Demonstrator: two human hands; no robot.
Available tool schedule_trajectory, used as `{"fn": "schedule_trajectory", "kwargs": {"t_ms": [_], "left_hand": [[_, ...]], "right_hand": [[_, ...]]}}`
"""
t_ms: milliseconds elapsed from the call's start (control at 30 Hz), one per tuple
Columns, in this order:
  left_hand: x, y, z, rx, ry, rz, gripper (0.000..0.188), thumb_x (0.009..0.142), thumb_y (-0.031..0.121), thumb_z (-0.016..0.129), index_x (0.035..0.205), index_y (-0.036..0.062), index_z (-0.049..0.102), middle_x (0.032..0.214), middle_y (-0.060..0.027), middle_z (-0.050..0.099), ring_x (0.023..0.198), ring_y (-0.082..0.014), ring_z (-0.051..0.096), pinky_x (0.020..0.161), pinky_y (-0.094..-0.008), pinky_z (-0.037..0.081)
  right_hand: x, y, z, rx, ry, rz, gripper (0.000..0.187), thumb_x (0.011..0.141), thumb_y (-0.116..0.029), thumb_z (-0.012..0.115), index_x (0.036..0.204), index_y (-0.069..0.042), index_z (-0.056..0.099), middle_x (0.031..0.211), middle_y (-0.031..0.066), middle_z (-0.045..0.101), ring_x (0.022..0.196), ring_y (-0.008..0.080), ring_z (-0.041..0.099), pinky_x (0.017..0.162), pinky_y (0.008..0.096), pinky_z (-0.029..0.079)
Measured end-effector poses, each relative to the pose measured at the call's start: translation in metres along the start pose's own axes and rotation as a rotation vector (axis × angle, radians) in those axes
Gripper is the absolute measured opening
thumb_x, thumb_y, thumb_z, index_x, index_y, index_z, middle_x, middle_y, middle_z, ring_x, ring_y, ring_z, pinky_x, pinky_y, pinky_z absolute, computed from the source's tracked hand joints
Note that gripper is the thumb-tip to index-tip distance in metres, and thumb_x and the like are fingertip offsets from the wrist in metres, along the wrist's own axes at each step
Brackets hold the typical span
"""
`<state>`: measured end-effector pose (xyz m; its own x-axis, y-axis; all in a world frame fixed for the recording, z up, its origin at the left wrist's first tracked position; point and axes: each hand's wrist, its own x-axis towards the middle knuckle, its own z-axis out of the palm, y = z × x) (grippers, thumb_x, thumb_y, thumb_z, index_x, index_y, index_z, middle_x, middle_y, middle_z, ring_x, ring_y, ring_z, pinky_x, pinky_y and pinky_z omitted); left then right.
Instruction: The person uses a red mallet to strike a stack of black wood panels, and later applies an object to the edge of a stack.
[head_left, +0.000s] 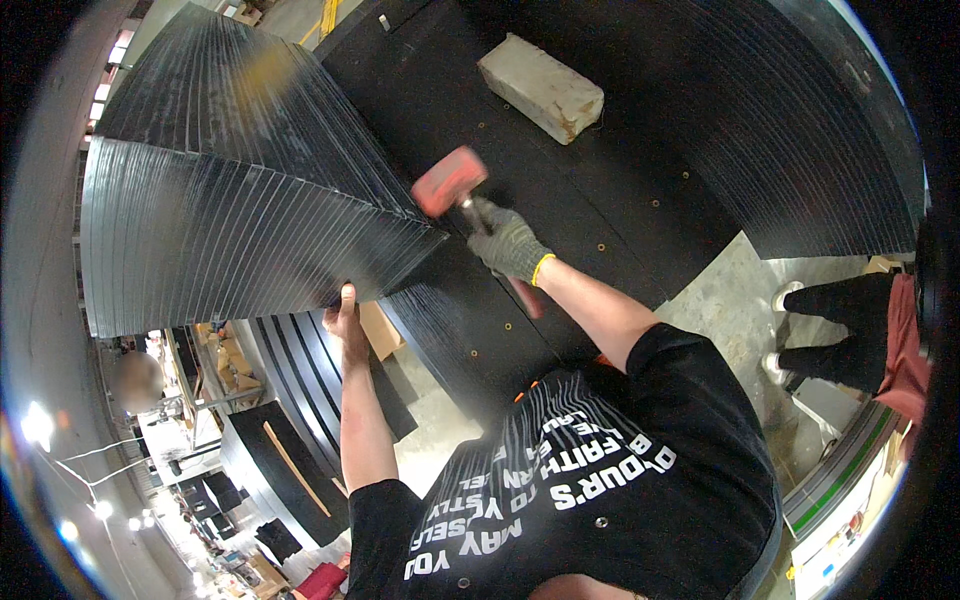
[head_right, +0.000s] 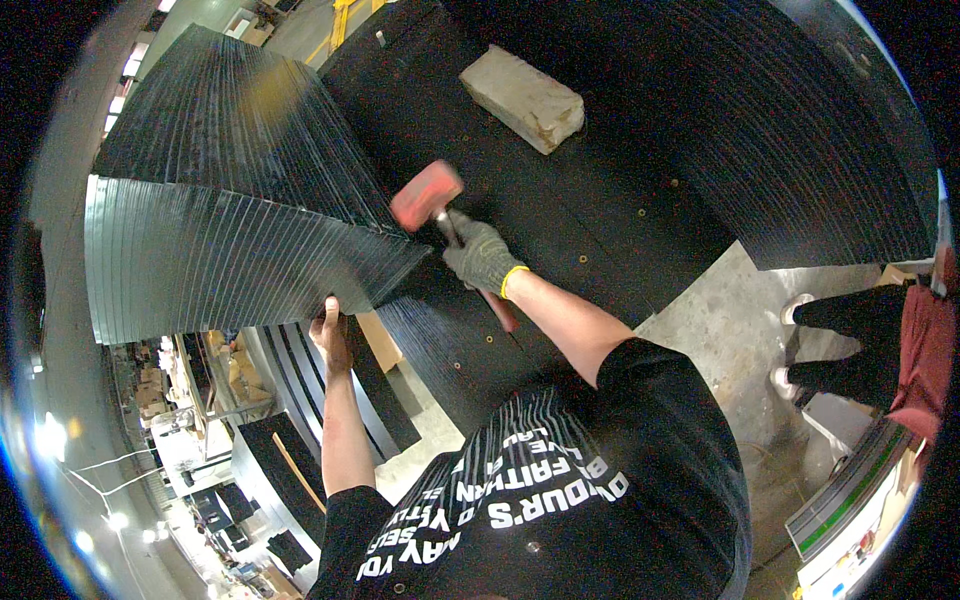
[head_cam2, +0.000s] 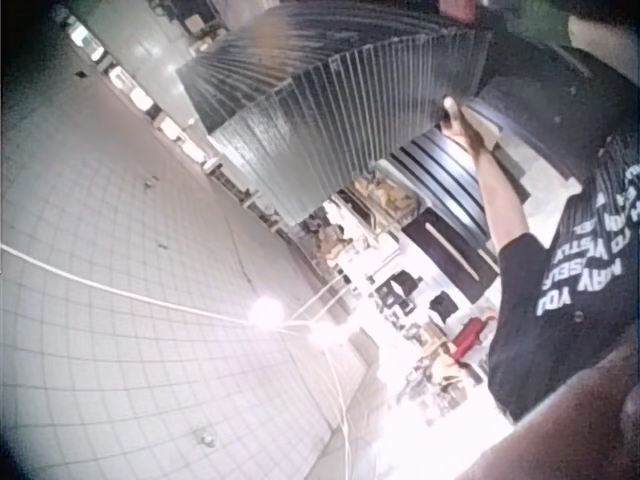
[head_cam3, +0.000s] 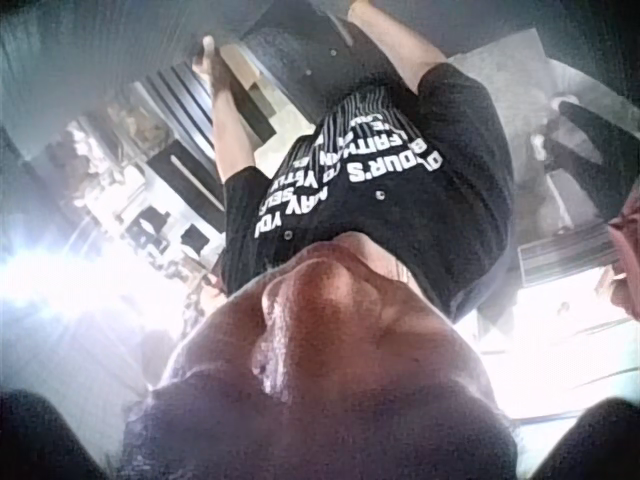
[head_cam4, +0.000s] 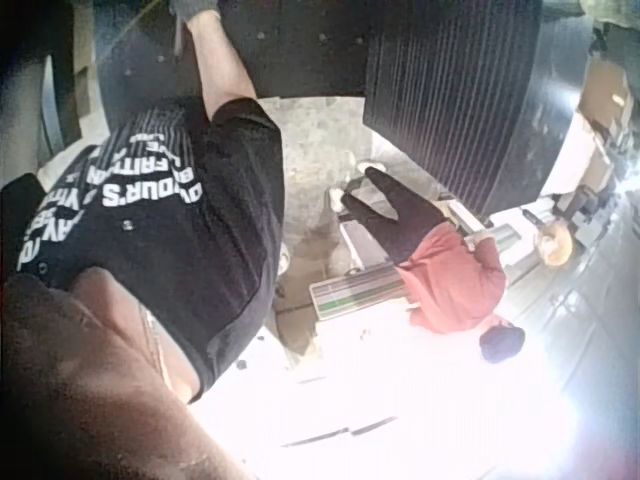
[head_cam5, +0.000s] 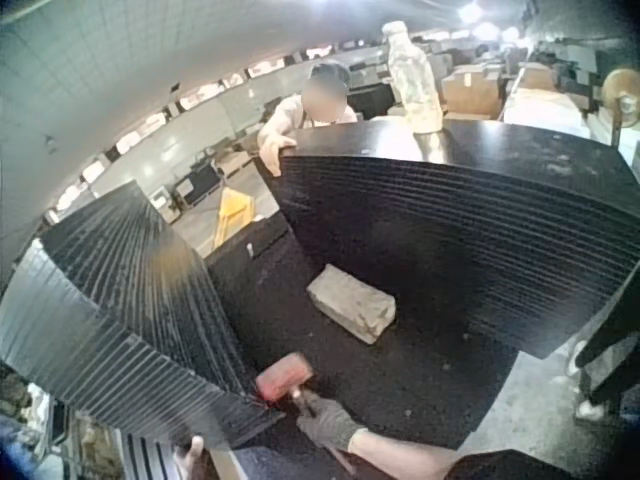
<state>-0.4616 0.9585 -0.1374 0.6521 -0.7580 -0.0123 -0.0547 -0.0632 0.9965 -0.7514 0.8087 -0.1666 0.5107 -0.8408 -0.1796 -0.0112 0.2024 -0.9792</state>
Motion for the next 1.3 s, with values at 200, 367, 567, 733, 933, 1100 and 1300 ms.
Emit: {"fn": "schedule_trajectory", "kwargs": {"t_ms": [200,367,567,733,933,1100,1300], "left_hand": [[-0.004,0.008,0.019,-0.057,0.032,0.07,0.04,0.082,0.033,0.076,0.104,0.0033,0.062,0.089,-0.0003,0.059,0.076,-0.011,0.054,0.065,-0.0286,0.042],[-0.001,-0.008,-0.009,0.112,0.089,0.022,0.035,0.083,0.035,0.075,0.097,0.0058,0.062,0.07,0.0043,0.052,0.056,-0.0067,0.043,0.05,-0.0268,0.032],[0.003,0.003,0.006,0.084,0.106,-0.02,0.035,0.082,0.035,0.075,0.092,0.0064,0.059,0.076,0.0026,0.051,0.065,-0.0086,0.043,0.059,-0.0267,0.033],[-0.001,-0.001,-0.011,0.095,0.096,-0.169,0.046,0.081,0.03,0.077,0.111,0.0012,0.059,0.103,-0.0039,0.062,0.093,-0.0137,0.058,0.081,-0.0274,0.045],[0.0,0.0,0.002,0.103,0.109,0.003,0.032,0.083,0.036,0.075,0.088,0.0073,0.063,0.065,0.0062,0.046,0.054,-0.0061,0.036,0.051,-0.0264,0.029],[0.003,-0.007,0.002,0.11,0.137,0.031,0.031,0.084,0.035,0.074,0.092,0.0074,0.063,0.068,0.0065,0.047,0.055,-0.0054,0.037,0.051,-0.0263,0.029],[-0.003,-0.002,0.004,0.087,0.075,0.0,0.034,0.082,0.036,0.075,0.096,0.0076,0.062,0.079,0.0043,0.054,0.066,-0.0069,0.046,0.058,-0.026,0.035]], "right_hand": [[0.011,0.013,-0.005,-0.067,0.129,-0.124,0.06,0.077,-0.011,0.061,0.135,-0.01,0.047,0.086,0.0147,0.064,0.058,0.0224,0.063,0.049,0.0331,0.051],[0.004,-0.004,-0.012,-0.039,-0.127,0.119,0.054,0.078,-0.01,0.059,0.131,-0.011,0.049,0.068,0.0116,0.061,0.049,0.0236,0.06,0.045,0.0345,0.049],[0.029,0.051,0.0,-0.204,0.028,-0.062,0.049,0.079,-0.011,0.056,0.128,-0.015,0.049,0.069,0.015,0.062,0.05,0.0261,0.062,0.045,0.0374,0.051],[0.017,0.018,-0.01,-0.116,-0.003,0.092,0.044,0.08,-0.011,0.056,0.124,-0.013,0.05,0.069,0.0142,0.063,0.051,0.0264,0.063,0.046,0.0371,0.052],[0.013,0.01,-0.02,-0.216,-0.201,0.239,0.041,0.08,-0.016,0.058,0.119,-0.005,0.05,0.072,0.0153,0.063,0.061,0.0283,0.065,0.058,0.038,0.054],[0.015,0.029,-0.011,-0.258,-0.072,0.081,0.045,0.082,-0.018,0.06,0.124,-0.006,0.05,0.073,0.014,0.063,0.061,0.0269,0.064,0.059,0.0374,0.054],[-0.001,-0.007,-0.014,-0.118,-0.053,0.129,0.04,0.08,-0.013,0.059,0.12,-0.007,0.053,0.072,0.0113,0.06,0.054,0.0194,0.06,0.049,0.0345,0.051]]}}
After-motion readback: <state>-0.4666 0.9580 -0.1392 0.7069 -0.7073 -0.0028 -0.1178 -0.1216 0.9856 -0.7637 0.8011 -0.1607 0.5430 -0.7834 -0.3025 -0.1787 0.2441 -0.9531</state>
